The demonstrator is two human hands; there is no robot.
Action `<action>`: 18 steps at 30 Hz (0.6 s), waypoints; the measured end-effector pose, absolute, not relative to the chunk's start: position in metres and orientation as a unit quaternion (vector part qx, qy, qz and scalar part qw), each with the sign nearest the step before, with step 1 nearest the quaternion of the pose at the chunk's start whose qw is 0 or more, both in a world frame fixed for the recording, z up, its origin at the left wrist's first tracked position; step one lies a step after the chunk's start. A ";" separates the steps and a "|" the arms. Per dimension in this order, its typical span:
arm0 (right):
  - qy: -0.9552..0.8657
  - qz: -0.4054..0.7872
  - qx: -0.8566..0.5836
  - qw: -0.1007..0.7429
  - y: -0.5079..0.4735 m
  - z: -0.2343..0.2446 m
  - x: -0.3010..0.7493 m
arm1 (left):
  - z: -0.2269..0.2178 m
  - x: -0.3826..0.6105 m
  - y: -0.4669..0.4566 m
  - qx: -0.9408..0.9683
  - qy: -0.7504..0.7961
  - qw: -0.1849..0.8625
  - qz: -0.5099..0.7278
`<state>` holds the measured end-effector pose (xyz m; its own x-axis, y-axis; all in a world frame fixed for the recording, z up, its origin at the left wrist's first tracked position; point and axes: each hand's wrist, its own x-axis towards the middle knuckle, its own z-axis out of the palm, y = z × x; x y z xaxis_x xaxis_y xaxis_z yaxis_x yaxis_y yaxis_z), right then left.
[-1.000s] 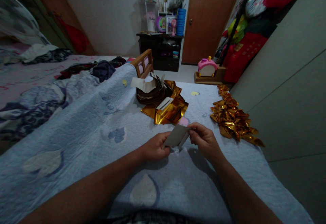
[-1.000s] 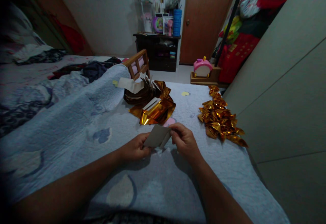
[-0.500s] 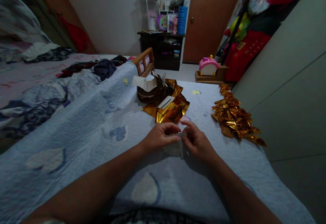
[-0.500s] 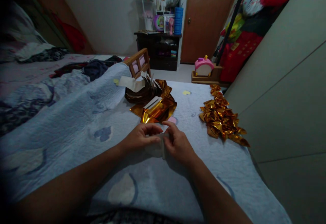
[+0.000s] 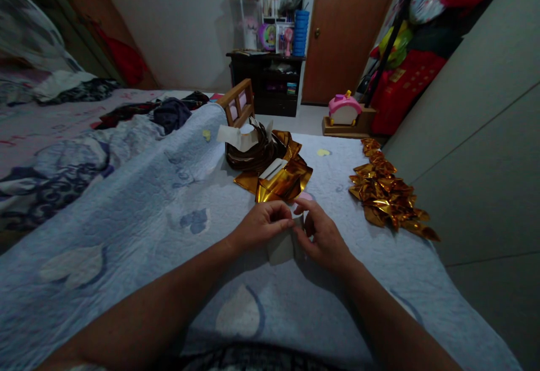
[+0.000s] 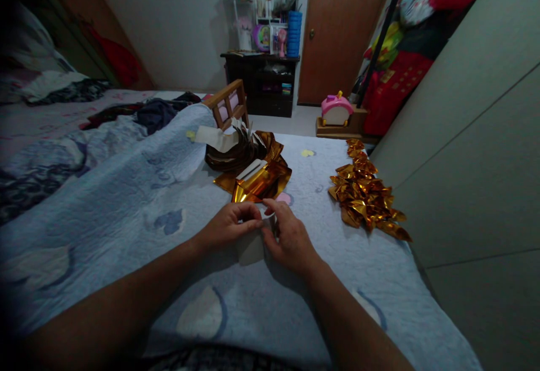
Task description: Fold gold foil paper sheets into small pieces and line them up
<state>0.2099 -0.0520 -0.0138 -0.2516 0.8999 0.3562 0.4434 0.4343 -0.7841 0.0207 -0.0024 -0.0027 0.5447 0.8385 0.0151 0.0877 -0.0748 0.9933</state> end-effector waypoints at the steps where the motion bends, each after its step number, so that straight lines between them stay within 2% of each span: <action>1: -0.735 0.271 -0.455 0.423 -0.052 -0.013 0.211 | -0.003 0.020 -0.002 0.639 0.356 0.593 0.336; 6: -0.651 0.270 -0.528 0.474 -0.048 -0.014 0.223 | -0.003 0.019 -0.002 0.525 0.397 0.621 0.425; 11: -0.526 0.471 -0.550 0.446 -0.046 -0.015 0.226 | -0.005 0.024 -0.005 0.466 0.413 0.601 0.501; 14: -0.485 0.536 -0.508 0.469 -0.046 -0.012 0.223 | -0.009 0.026 -0.007 0.476 0.417 0.596 0.495; 18: -0.465 0.538 -0.496 0.498 -0.044 -0.010 0.221 | -0.015 0.026 -0.009 0.506 0.428 0.594 0.455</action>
